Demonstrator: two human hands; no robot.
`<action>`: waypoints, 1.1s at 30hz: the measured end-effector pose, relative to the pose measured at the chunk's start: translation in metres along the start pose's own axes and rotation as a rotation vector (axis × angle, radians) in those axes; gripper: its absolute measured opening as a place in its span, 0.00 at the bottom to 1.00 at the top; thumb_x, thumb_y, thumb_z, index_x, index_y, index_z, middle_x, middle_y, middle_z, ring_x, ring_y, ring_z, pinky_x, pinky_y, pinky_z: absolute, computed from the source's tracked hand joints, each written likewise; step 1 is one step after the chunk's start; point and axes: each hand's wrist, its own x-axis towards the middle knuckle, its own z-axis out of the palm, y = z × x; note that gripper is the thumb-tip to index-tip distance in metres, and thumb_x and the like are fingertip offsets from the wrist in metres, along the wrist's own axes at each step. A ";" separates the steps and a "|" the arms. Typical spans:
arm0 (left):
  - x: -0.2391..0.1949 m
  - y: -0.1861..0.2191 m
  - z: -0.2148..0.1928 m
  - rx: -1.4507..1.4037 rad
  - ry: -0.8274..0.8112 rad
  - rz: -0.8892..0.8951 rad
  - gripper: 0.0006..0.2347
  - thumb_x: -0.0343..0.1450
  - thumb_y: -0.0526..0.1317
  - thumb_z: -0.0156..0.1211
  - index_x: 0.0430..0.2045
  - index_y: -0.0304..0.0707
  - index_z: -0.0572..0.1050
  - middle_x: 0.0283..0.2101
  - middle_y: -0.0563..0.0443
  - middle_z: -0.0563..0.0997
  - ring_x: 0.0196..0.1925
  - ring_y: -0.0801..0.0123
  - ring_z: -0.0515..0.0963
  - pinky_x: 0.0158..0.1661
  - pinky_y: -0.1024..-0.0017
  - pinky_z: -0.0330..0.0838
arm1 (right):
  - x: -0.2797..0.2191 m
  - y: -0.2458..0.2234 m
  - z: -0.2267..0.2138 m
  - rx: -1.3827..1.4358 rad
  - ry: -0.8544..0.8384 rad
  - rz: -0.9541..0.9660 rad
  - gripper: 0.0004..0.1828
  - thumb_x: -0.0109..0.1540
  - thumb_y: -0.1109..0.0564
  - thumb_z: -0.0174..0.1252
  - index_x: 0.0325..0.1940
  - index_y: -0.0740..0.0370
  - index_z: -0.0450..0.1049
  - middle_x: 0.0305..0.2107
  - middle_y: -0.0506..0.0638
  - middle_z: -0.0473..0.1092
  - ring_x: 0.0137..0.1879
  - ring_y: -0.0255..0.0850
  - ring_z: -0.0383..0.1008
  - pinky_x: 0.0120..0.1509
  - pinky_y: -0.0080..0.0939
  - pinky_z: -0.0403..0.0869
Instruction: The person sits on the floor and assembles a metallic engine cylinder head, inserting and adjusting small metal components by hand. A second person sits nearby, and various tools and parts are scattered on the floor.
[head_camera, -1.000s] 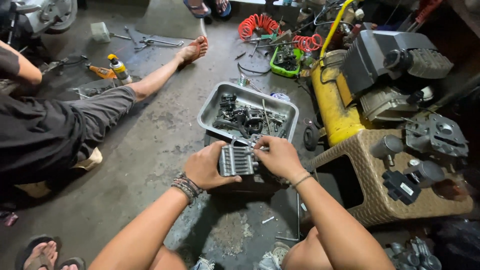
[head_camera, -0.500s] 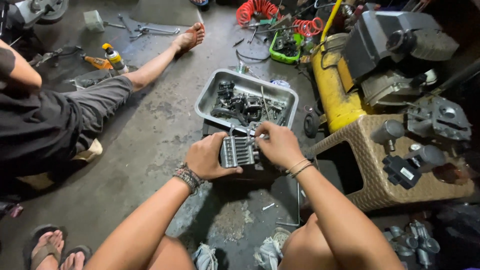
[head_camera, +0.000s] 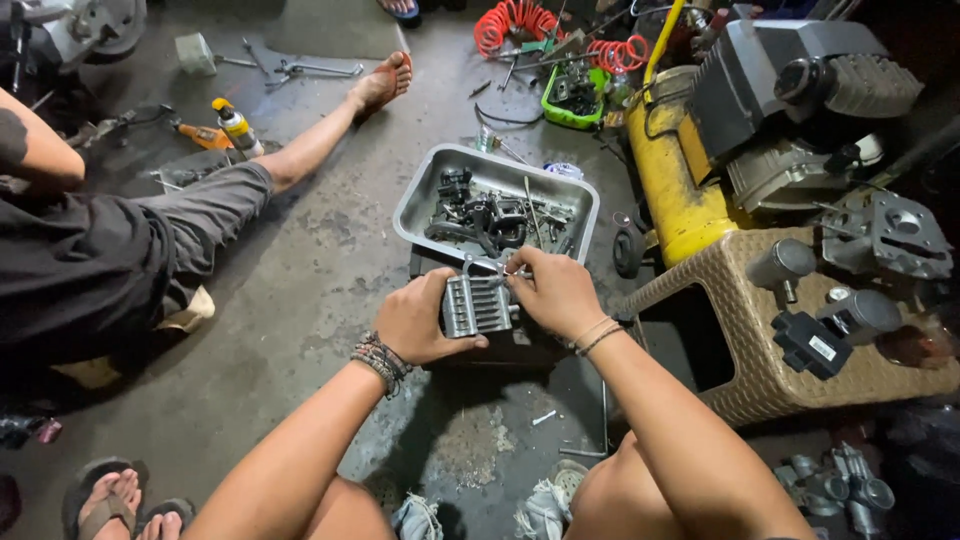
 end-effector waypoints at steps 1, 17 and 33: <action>-0.001 0.001 0.000 0.004 0.004 0.005 0.38 0.52 0.66 0.72 0.49 0.46 0.66 0.36 0.51 0.78 0.41 0.57 0.82 0.42 0.63 0.77 | -0.001 -0.005 0.002 0.000 0.007 -0.003 0.07 0.60 0.52 0.60 0.43 0.47 0.77 0.33 0.54 0.79 0.46 0.57 0.80 0.53 0.56 0.76; 0.005 0.006 0.016 0.075 0.091 -0.044 0.38 0.50 0.71 0.69 0.46 0.48 0.67 0.33 0.53 0.78 0.38 0.60 0.83 0.38 0.64 0.77 | -0.002 -0.028 0.018 -0.022 0.100 -0.178 0.07 0.62 0.56 0.56 0.44 0.48 0.75 0.28 0.52 0.78 0.41 0.55 0.81 0.48 0.51 0.77; -0.001 0.001 0.019 0.090 0.124 -0.037 0.38 0.50 0.71 0.69 0.46 0.47 0.68 0.33 0.53 0.77 0.37 0.60 0.83 0.38 0.64 0.77 | 0.007 0.004 0.021 -0.025 0.063 -0.092 0.09 0.60 0.55 0.56 0.44 0.47 0.75 0.32 0.55 0.79 0.46 0.60 0.80 0.52 0.59 0.75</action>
